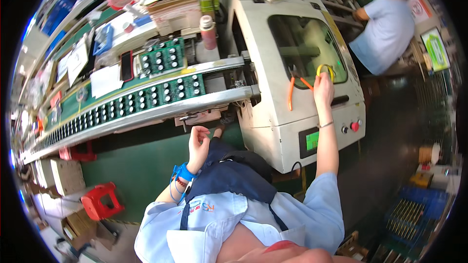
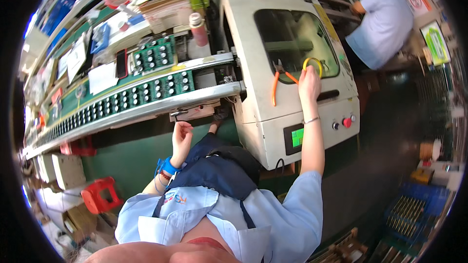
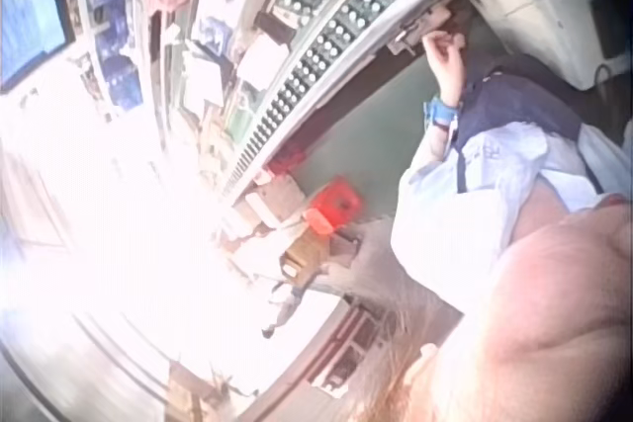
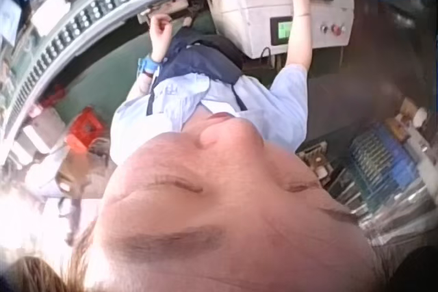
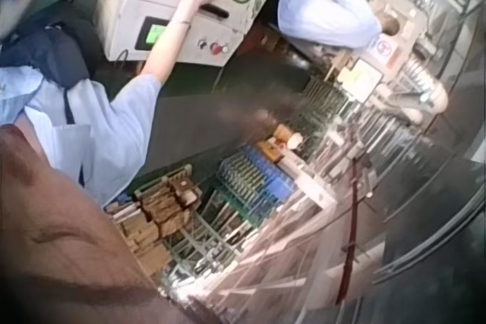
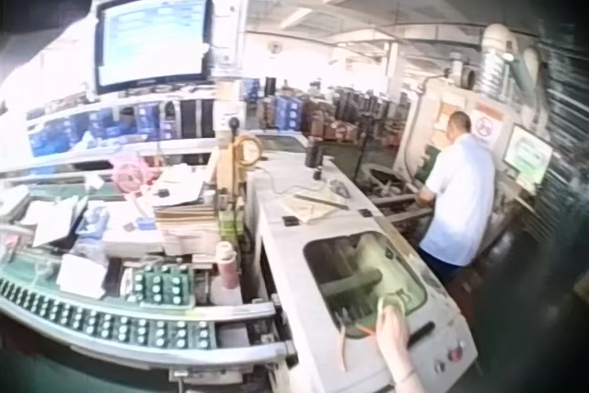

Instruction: Inspecting and assembling components on printed circuit boards on a conveyor belt.

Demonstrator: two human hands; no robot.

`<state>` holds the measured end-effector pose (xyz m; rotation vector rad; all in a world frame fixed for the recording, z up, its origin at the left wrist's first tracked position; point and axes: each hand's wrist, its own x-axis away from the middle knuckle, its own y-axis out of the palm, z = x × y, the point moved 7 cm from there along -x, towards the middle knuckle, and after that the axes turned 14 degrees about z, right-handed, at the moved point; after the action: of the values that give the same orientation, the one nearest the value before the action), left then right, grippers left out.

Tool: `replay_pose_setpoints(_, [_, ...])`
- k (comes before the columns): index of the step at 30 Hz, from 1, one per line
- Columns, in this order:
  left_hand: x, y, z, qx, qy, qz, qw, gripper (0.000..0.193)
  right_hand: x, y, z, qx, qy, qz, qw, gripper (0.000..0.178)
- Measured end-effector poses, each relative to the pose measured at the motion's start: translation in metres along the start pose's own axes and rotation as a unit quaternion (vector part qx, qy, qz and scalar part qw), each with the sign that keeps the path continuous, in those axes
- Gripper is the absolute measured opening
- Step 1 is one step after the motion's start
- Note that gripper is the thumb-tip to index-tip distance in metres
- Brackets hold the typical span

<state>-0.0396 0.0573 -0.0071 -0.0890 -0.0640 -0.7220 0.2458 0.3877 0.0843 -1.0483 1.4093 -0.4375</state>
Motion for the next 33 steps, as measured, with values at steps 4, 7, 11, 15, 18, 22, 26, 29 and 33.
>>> replay_pose_setpoints(4, [0.033,-0.024,-0.004,-0.016,-0.019,0.080,0.996,0.025,0.006,-0.044,-0.045,-0.118,-0.076,0.054,0.989,0.012])
replay_pose_setpoints(7, [0.018,-0.042,0.000,-0.006,-0.006,0.107,0.994,0.025,-0.006,-0.046,-0.091,-0.205,-0.108,0.067,0.971,0.010])
replay_pose_setpoints(11, [0.014,-0.057,-0.001,0.009,-0.017,0.119,0.993,0.026,-0.040,-0.026,-0.137,-0.284,-0.090,0.037,0.954,0.010])
replay_pose_setpoints(15, [0.001,-0.084,0.004,0.018,-0.022,0.142,0.989,0.026,-0.087,0.025,-0.190,-0.316,-0.109,0.005,0.942,0.010])
replay_pose_setpoints(18, [-0.013,-0.121,-0.009,-0.021,-0.007,0.201,0.979,0.026,-0.137,0.057,-0.234,-0.328,-0.098,0.034,0.939,0.012])
replay_pose_setpoints(22, [-0.036,-0.173,-0.026,0.005,-0.028,0.262,0.965,0.028,-0.217,0.069,-0.297,-0.403,-0.056,0.135,0.903,0.013])
replay_pose_setpoints(26, [-0.066,-0.210,-0.023,0.031,-0.026,0.295,0.955,0.029,-0.287,0.091,-0.334,-0.322,-0.078,0.285,0.899,0.016])
replay_pose_setpoints(29, [-0.083,-0.235,-0.026,0.025,-0.025,0.317,0.948,0.029,-0.320,0.112,-0.354,-0.303,-0.078,0.237,0.920,0.016])
replay_pose_setpoints(33, [-0.099,-0.256,-0.040,0.010,-0.035,0.328,0.944,0.027,-0.357,0.149,-0.345,-0.228,-0.187,0.200,0.935,0.029])
